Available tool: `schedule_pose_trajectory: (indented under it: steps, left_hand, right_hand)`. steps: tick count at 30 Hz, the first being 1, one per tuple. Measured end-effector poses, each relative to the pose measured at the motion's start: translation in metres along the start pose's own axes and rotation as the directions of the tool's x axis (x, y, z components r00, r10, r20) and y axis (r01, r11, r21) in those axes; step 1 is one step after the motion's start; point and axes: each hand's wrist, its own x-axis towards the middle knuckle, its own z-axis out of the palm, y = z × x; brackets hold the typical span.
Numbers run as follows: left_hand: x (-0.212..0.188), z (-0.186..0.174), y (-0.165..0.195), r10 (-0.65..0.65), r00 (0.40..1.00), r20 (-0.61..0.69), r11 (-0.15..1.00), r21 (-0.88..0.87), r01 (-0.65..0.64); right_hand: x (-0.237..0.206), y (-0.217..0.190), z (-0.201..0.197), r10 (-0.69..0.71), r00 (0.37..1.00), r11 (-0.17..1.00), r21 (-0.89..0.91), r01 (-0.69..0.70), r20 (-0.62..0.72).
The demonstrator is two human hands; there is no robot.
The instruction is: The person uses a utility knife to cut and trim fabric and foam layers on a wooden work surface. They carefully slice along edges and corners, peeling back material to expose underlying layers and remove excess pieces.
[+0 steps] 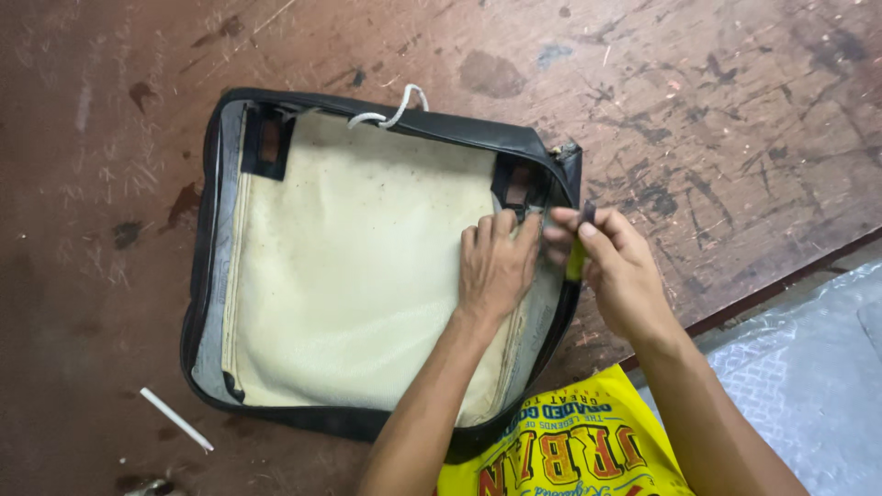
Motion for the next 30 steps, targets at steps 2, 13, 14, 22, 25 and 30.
schedule_pose_trajectory:
  steps: [2,13,14,22,25,30]
  left_hand:
    - [0.008,-0.004,-0.001,0.007,1.0,-0.022,1.0,-0.026,-0.008]
    - [0.029,-0.024,0.0,0.0,0.997,-0.074,1.0,0.015,0.001]
    - [0.031,-0.024,0.0,-0.003,0.997,-0.079,1.0,0.01,0.004]
    - [0.023,-0.027,-0.004,-0.038,0.996,-0.081,0.995,-0.093,0.03]
    - [0.021,-0.024,-0.003,-0.032,0.995,-0.091,0.997,-0.075,0.025]
    - [0.018,-0.018,-0.001,0.001,0.996,-0.091,0.997,-0.08,-0.008]
  right_hand:
    - [-0.006,0.002,-0.004,-0.012,0.999,0.998,-0.062,0.01,-0.034]
    - [0.031,-0.018,0.008,-0.485,0.862,0.389,-0.846,0.365,0.149]
    - [0.035,-0.02,0.011,-0.509,0.847,0.367,-0.85,0.377,0.155]
    - [0.046,-0.024,0.012,-0.427,0.904,0.441,-0.877,0.189,-0.02]
    - [0.049,-0.02,0.013,-0.488,0.873,0.317,-0.931,0.182,0.004]
    - [0.044,-0.021,0.017,-0.741,0.612,0.168,-0.806,0.568,0.276]
